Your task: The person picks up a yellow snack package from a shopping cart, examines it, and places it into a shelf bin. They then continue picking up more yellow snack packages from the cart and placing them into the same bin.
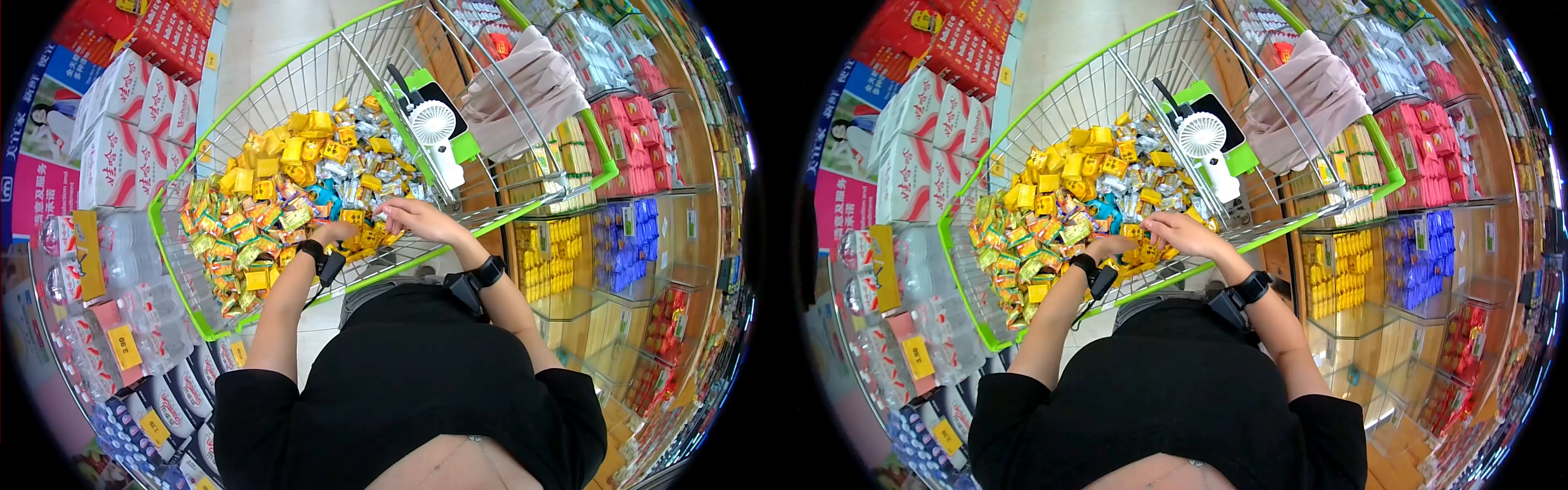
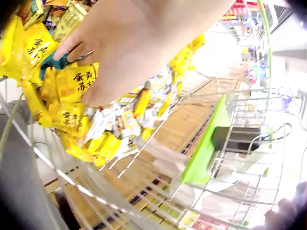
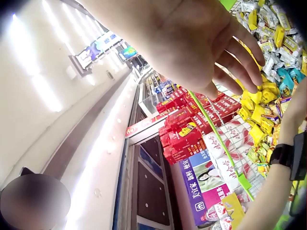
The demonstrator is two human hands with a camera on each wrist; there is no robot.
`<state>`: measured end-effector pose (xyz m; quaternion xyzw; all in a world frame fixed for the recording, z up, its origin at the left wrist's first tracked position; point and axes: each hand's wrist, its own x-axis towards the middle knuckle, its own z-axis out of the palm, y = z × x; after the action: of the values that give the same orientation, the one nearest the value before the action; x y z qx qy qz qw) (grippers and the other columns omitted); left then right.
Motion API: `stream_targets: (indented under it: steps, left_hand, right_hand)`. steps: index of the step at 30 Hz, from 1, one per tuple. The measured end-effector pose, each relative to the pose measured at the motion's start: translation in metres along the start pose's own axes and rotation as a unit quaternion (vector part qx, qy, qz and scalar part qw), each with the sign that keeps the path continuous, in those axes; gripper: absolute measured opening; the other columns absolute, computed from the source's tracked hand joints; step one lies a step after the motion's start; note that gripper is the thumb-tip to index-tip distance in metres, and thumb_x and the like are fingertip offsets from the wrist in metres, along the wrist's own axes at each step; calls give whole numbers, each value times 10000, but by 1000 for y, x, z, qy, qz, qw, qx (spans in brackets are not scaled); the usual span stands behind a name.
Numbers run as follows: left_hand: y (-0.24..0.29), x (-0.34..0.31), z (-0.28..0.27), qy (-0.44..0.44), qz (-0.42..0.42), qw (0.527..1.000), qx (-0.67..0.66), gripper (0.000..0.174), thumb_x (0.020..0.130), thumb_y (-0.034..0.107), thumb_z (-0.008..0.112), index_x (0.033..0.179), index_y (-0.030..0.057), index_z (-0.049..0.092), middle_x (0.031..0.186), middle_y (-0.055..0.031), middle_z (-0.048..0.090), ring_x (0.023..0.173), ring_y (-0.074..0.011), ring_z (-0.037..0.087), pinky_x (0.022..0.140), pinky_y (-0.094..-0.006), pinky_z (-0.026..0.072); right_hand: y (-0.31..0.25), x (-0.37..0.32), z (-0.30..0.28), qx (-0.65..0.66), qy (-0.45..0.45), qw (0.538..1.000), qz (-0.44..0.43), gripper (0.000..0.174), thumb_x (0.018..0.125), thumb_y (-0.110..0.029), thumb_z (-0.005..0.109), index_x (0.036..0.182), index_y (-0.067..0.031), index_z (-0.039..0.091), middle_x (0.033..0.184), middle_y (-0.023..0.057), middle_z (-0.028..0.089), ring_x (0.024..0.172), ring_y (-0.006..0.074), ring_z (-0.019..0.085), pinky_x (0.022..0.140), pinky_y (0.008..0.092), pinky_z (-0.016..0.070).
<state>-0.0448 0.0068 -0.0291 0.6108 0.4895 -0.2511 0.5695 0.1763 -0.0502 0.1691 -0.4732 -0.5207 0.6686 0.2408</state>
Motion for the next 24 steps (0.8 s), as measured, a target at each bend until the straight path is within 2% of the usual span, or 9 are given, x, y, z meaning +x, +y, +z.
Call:
stream_targets:
  steps: [4,6,9,11,15,17,18,23,24]
  left_hand:
    - [16,-35,-34,3,49,993,-104,433,815,407,422,1123,114,503,1127,-62,496,938,-172,502,691,-309,464]
    - [11,-44,-52,48,255,966,-12,420,845,327,391,1204,112,423,1147,-78,471,1014,-176,462,801,-292,411]
    - [62,-117,-70,101,173,975,-100,354,863,268,359,1160,119,481,1118,-79,486,983,-172,465,763,-268,412]
    - [63,-127,-71,138,170,970,-101,334,865,260,354,1109,112,528,1078,-85,490,957,-169,466,746,-263,408]
    - [92,-190,-56,190,258,947,-10,319,869,245,363,1100,107,534,1039,-95,441,943,-166,467,773,-270,402]
    - [103,-206,-39,179,297,928,-134,312,866,274,361,1049,131,570,879,-110,454,875,-200,440,799,-272,346]
    - [107,-212,-37,184,353,916,-43,307,869,289,377,1033,122,575,923,-111,442,926,-216,413,847,-293,324]
    - [126,-225,-13,175,334,924,-70,263,847,259,455,1034,112,568,995,-119,442,967,-233,398,863,-312,316]
    - [128,-226,-10,200,351,914,-42,258,857,219,440,1051,90,550,1010,-104,425,968,-204,396,854,-290,325]
  right_hand:
    - [0,-2,-1,-21,-14,1000,-7,320,899,-267,341,1028,-18,496,714,40,512,671,102,513,630,227,442]
    - [0,-3,-2,-25,-24,999,-9,310,897,-260,349,1031,-20,494,715,35,506,676,101,508,637,230,438]
    - [0,-4,-2,-38,-45,998,-7,300,892,-249,370,1043,-20,492,728,35,510,684,100,503,647,229,434]
    - [1,-5,-1,-50,-40,998,-15,302,884,-246,393,1059,-19,486,743,34,513,690,98,501,653,228,433]
    - [0,-8,-1,-90,-22,994,-61,347,853,-244,460,1112,-13,459,820,48,537,740,105,511,675,231,430]
    - [-5,-10,1,-101,5,991,-89,365,830,-261,488,1104,-22,468,865,71,555,761,139,527,669,255,433]
    - [-9,-12,2,-110,31,987,-117,384,806,-279,516,1096,-30,477,910,94,573,781,173,542,664,280,436]
    - [-20,-21,5,-83,22,989,-120,464,782,-250,560,1164,-41,399,931,135,554,791,188,548,674,286,441]
    - [-19,-23,5,-80,21,990,-114,492,774,-234,575,1183,-46,373,935,149,547,797,185,548,669,279,443]
